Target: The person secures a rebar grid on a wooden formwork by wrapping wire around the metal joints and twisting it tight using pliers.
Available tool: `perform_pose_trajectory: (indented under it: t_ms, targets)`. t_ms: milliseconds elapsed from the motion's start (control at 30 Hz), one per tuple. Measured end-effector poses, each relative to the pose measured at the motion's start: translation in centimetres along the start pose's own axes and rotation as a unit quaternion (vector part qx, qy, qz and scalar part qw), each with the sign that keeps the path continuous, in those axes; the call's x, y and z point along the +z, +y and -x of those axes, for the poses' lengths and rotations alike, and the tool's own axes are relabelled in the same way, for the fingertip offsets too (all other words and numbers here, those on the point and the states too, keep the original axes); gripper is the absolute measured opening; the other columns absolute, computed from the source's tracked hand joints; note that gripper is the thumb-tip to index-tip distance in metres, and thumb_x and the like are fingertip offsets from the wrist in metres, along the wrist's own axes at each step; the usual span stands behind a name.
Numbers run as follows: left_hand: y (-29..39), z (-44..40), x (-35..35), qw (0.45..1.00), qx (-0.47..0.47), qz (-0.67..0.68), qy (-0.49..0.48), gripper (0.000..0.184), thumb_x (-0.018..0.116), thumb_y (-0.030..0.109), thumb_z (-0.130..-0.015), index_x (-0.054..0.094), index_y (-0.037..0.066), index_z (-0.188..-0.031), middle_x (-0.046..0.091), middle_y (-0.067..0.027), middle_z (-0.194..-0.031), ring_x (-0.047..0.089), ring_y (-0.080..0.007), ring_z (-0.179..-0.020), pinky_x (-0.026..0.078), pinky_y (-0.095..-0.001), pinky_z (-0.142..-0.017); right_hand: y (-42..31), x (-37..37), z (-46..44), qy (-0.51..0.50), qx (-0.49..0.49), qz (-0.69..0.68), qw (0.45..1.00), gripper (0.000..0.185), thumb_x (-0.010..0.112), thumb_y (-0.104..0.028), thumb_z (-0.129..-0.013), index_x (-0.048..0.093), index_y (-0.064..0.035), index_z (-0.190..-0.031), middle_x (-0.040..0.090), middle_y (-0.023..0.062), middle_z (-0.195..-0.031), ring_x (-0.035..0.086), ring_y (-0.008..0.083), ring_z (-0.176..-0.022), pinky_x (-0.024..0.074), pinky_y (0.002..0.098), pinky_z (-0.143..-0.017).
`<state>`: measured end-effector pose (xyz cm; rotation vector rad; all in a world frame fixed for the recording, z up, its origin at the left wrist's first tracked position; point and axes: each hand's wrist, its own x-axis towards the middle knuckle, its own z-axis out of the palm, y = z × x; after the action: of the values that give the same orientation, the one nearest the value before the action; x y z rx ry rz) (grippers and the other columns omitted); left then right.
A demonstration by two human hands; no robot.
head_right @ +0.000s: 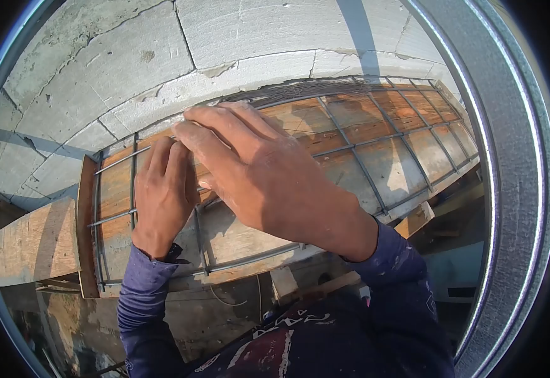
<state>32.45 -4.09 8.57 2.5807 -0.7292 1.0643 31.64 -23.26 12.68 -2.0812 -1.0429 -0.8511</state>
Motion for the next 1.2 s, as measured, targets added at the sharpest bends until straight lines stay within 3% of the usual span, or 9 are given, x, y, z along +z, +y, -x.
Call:
perform_pose_trajectory:
  t_ms: [67,133,233,333,533,767,933,1067,1200]
  targets:
    - [0.1,-1.9,-1.3,0.997,0.054,-0.032,0.053,0.028,0.067,-0.002,-0.08,0.058,0.002,-0.106,0.055,-0.0123,-0.096,0.061,-0.0315,-0.086,0.053,-0.0437,-0.066,2.2,1.2,-1.5,0.044,0.015,0.01,0.999,0.032,0.065,-0.025,-0.101,0.065,-0.0042,-0.125,0.071,0.0158,-0.095,0.072,0.0325,-0.098,0.0562,0.042,-0.089]
    - [-1.1,-3.8,-2.7,0.99,0.072,-0.072,0.094,0.03,0.067,-0.003,-0.08,0.058,0.003,-0.107,0.055,-0.0117,-0.096,0.061,-0.0305,-0.085,0.052,-0.0419,-0.063,4.7,0.7,-3.8,-0.241,0.214,-0.104,0.941,0.032,0.065,-0.025,-0.1,0.067,-0.0033,-0.123,0.07,0.0144,-0.085,0.069,0.0325,-0.082,0.0539,0.0466,-0.077]
    - [-3.8,-5.0,-5.7,0.981,0.094,-0.112,0.126,0.03,0.067,-0.003,-0.081,0.059,0.007,-0.107,0.057,-0.0102,-0.092,0.062,-0.0285,-0.077,0.051,-0.0404,-0.059,7.7,-0.2,-4.8,-0.113,0.021,-0.074,0.991,0.035,0.06,-0.034,-0.104,0.072,-0.003,-0.115,0.069,0.0138,-0.077,0.067,0.0313,-0.074,0.0517,0.0442,-0.069]
    - [-3.9,-4.3,-7.3,0.98,0.131,-0.104,0.111,0.03,0.066,-0.003,-0.081,0.059,0.008,-0.107,0.057,-0.0092,-0.087,0.062,-0.0279,-0.072,0.05,-0.04,-0.058,8.4,-3.5,-6.1,-0.177,-0.041,-0.069,0.981,0.035,0.059,-0.037,-0.104,0.076,-0.0062,-0.11,0.069,0.0129,-0.075,0.066,0.0312,-0.071,0.0507,0.0405,-0.066]
    - [-3.9,0.7,-7.3,0.995,0.09,-0.034,-0.025,0.03,0.064,-0.005,-0.077,0.059,0.006,-0.104,0.054,-0.0087,-0.082,0.061,-0.0269,-0.069,0.044,-0.0397,-0.052,5.4,-7.2,-1.1,-0.387,0.022,0.167,0.906,0.04,0.054,-0.039,-0.105,0.074,-0.0048,-0.112,0.06,0.0168,-0.064,0.062,0.036,-0.062,0.0471,0.0464,-0.058]
    - [2.2,4.8,-3.0,0.981,0.028,0.087,-0.173,0.033,0.068,0.0,-0.072,0.06,0.005,-0.104,0.055,-0.008,-0.085,0.062,-0.0266,-0.072,0.05,-0.0393,-0.053,3.4,-7.0,4.8,-0.484,0.127,0.038,0.865,0.039,0.064,-0.022,-0.099,0.055,-0.0001,-0.131,0.065,0.0155,-0.073,0.066,0.0372,-0.066,0.0482,0.0492,-0.057]
    - [4.3,1.9,-0.5,0.972,0.038,0.154,-0.171,0.05,0.074,0.016,-0.081,0.06,0.004,-0.127,0.057,-0.0148,-0.107,0.062,-0.0342,-0.1,0.054,-0.0473,-0.078,5.2,-7.4,5.8,-0.469,0.133,-0.091,0.868,0.047,0.063,-0.013,-0.099,0.048,-0.0056,-0.143,0.07,0.0163,-0.088,0.071,0.036,-0.083,0.053,0.0464,-0.068]
    - [3.2,1.5,1.0,0.975,-0.071,0.116,-0.177,0.065,0.07,0.033,-0.095,0.047,0.005,-0.149,0.045,-0.0245,-0.143,0.042,-0.048,-0.137,0.038,-0.0617,-0.109,11.6,-13.3,8.4,-0.191,0.225,0.215,0.931,0.012,0.058,-0.005,-0.1,0.065,0.0005,-0.109,0.072,0.0193,-0.093,0.067,0.0418,-0.081,0.0519,0.0408,-0.067]
    - [3.6,5.2,3.5,0.935,-0.143,0.109,-0.306,0.069,0.063,0.042,-0.1,0.041,0.006,-0.154,0.036,-0.0245,-0.156,0.033,-0.0464,-0.147,0.033,-0.0621,-0.118,17.2,-23.7,13.5,-0.13,0.552,0.099,0.818,0.022,0.057,-0.02,-0.108,0.07,-0.0046,-0.116,0.054,0.0014,-0.068,0.049,0.0086,-0.056,0.0409,0.0237,-0.053]
